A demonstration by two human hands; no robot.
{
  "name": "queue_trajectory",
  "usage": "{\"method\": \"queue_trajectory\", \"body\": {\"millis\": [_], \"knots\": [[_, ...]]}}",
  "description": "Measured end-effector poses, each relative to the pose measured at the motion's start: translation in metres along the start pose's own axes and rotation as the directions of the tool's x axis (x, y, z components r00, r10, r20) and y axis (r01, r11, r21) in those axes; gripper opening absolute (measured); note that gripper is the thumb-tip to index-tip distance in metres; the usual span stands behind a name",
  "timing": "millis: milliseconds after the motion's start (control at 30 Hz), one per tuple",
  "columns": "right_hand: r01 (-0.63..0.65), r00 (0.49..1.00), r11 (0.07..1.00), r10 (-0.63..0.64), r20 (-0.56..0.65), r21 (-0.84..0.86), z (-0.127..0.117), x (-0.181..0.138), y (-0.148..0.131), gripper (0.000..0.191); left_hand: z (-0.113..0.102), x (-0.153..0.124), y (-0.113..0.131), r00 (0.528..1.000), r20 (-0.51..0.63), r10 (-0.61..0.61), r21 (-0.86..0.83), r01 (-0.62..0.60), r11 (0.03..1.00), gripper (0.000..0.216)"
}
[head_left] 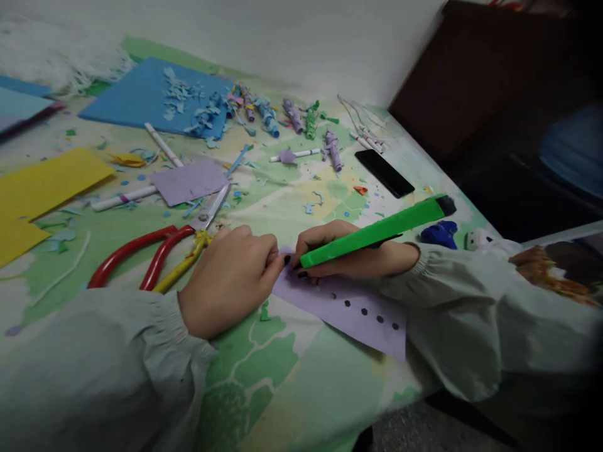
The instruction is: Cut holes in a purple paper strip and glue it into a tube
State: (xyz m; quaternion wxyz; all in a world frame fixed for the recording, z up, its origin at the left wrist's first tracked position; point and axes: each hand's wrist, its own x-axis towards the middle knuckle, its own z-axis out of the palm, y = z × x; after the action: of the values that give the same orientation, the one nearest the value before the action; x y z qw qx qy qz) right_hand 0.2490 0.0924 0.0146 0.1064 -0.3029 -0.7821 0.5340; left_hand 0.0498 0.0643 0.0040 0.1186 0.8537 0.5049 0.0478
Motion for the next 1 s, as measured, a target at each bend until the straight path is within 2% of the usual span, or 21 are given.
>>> {"method": "queue_trajectory", "body": {"millis": [67,167,367,500,600,700,800,900,1000], "knots": [[-0.018,0.997,1.0,0.019,0.072,-0.013,-0.004,0.002,-0.006,0.004,-0.001,-0.001,0.0,1.0,0.002,-0.001,-0.027,0.001,1.0,0.027],[-0.042,0.992,0.999,0.044,0.12,-0.019,-0.007,0.007,-0.015,0.005,-0.002,-0.003,-0.001,1.0,0.002,-0.01,-0.079,0.01,0.997,0.028],[-0.104,0.979,0.994,0.109,0.17,-0.039,-0.007,0.014,-0.026,0.007,0.001,-0.006,-0.004,0.998,-0.066,0.002,-0.13,-0.011,0.991,0.029],[-0.111,0.979,0.992,0.121,0.164,-0.066,-0.005,0.018,-0.03,0.011,0.0,-0.008,-0.004,0.999,-0.037,0.002,-0.127,-0.007,0.992,0.03],[-0.172,0.971,0.985,0.174,0.166,-0.024,-0.002,0.023,-0.031,0.011,0.0,-0.009,-0.004,0.999,-0.041,0.004,-0.125,-0.009,0.992,0.03],[-0.241,0.963,0.97,0.237,0.13,0.022,0.002,0.023,-0.03,0.012,-0.001,-0.009,-0.004,0.998,-0.055,0.009,-0.127,-0.016,0.992,0.029],[-0.279,0.96,0.957,0.276,0.045,0.075,0.006,0.017,-0.024,0.011,-0.002,-0.01,-0.004,0.998,-0.063,0.007,-0.122,-0.014,0.992,0.029],[-0.252,0.964,0.957,0.262,-0.053,0.146,0.012,0.008,-0.013,0.009,-0.003,-0.009,-0.002,0.999,-0.044,-0.016,-0.159,0.009,0.987,0.029],[-0.21,0.954,0.958,0.244,-0.176,0.195,0.02,0.0,-0.001,0.016,-0.004,-0.006,0.0,0.997,-0.011,-0.082,-0.179,0.079,0.981,0.027]]}}
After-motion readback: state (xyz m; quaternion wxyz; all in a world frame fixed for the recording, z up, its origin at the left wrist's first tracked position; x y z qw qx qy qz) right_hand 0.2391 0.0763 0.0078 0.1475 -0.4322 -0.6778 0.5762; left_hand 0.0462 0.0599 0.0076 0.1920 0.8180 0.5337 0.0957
